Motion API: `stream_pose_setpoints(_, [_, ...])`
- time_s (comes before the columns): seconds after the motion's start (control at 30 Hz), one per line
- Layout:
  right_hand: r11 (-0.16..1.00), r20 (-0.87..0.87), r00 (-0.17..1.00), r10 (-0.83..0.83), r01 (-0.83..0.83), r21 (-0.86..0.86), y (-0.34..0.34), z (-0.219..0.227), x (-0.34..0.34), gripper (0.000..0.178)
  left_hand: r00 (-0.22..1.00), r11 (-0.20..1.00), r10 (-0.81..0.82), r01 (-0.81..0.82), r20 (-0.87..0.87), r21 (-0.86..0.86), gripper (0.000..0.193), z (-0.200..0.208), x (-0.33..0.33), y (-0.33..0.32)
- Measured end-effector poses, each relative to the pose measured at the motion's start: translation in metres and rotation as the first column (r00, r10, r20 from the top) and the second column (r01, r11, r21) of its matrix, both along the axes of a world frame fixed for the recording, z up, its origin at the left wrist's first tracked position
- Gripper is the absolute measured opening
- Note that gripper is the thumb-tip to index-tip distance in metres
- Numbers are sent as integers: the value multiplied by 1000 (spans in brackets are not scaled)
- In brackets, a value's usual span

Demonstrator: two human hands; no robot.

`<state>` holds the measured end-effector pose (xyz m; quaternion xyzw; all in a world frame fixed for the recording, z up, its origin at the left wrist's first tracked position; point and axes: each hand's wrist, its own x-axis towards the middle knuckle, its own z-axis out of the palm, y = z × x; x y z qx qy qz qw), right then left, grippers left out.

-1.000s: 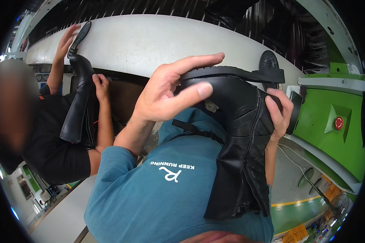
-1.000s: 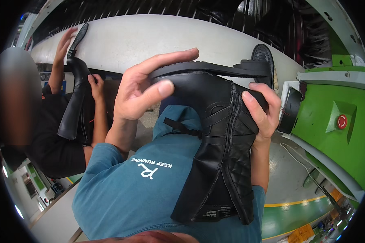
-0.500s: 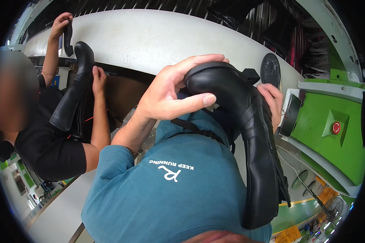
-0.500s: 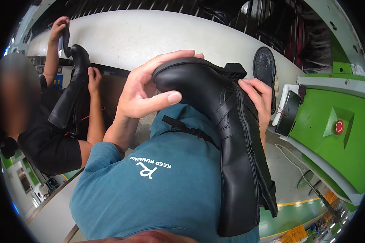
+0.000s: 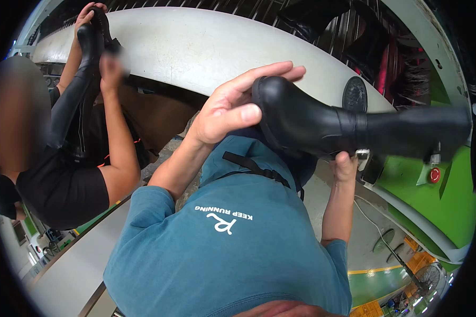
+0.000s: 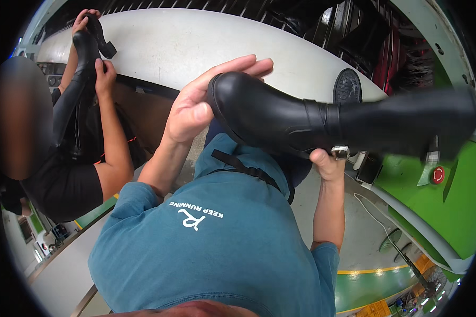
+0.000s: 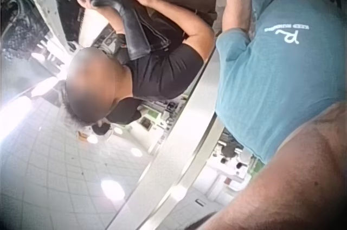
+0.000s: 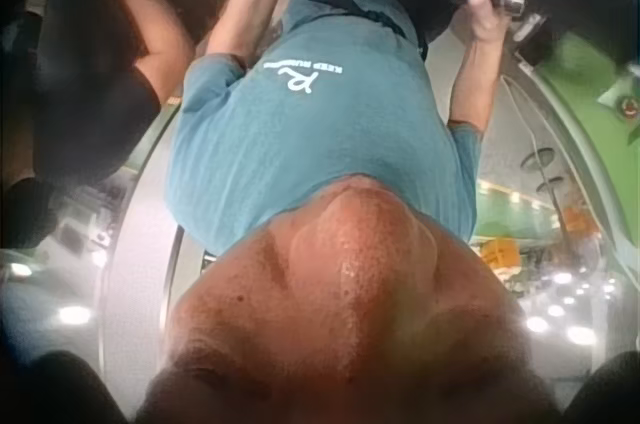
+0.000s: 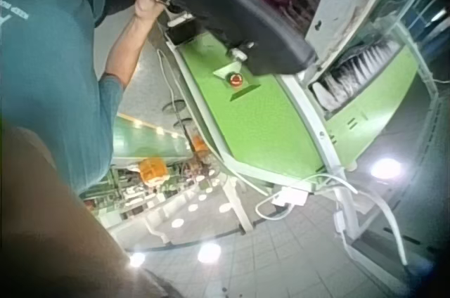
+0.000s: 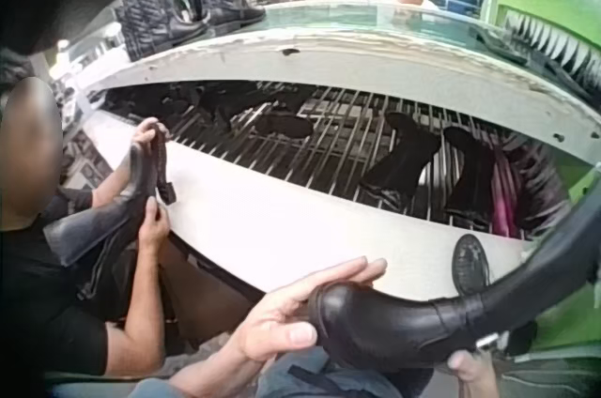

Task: Fitting and inspecting soles on black leather boots on a factory assembly line.

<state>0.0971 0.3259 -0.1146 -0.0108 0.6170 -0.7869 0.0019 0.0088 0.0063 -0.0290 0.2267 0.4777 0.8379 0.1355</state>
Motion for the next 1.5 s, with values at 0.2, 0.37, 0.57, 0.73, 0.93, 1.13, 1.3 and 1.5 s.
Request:
stream_pose_setpoints(0.2, [960,150,988,28,15,-279,-5,-12,-2,85,998,999,-49,48,35,15,108,-10,-2,3])
stream_pose_setpoints(0.37, [952,166,975,149,-96,-291,-11,4,-12,82,1000,1000,9,-9,26,6,110,-14,-4,6])
stream_pose_setpoints(0.57, [766,182,894,410,-229,-600,-29,36,-32,74,998,998,62,-61,-26,19,101,-29,-7,0])
stream_pose_setpoints(0.73, [898,430,865,257,-49,-438,-39,60,-51,66,977,992,114,-101,-182,77,73,-19,2,1])
stream_pose_setpoints(0.93, [675,-246,968,48,150,723,-27,78,-51,49,855,955,184,-272,-485,-118,52,-35,29,7])
stream_pose_setpoints(1.13, [676,-479,863,163,256,691,-70,102,-7,59,829,923,308,-380,-466,-67,61,-41,39,20])
stream_pose_setpoints(1.3, [732,-606,791,89,360,578,-74,86,-1,51,827,928,262,-357,-498,-104,66,-31,34,20])
stream_pose_setpoints(1.5, [885,-356,928,108,73,459,-68,89,-16,50,853,933,223,-328,-472,-151,66,-32,38,9])
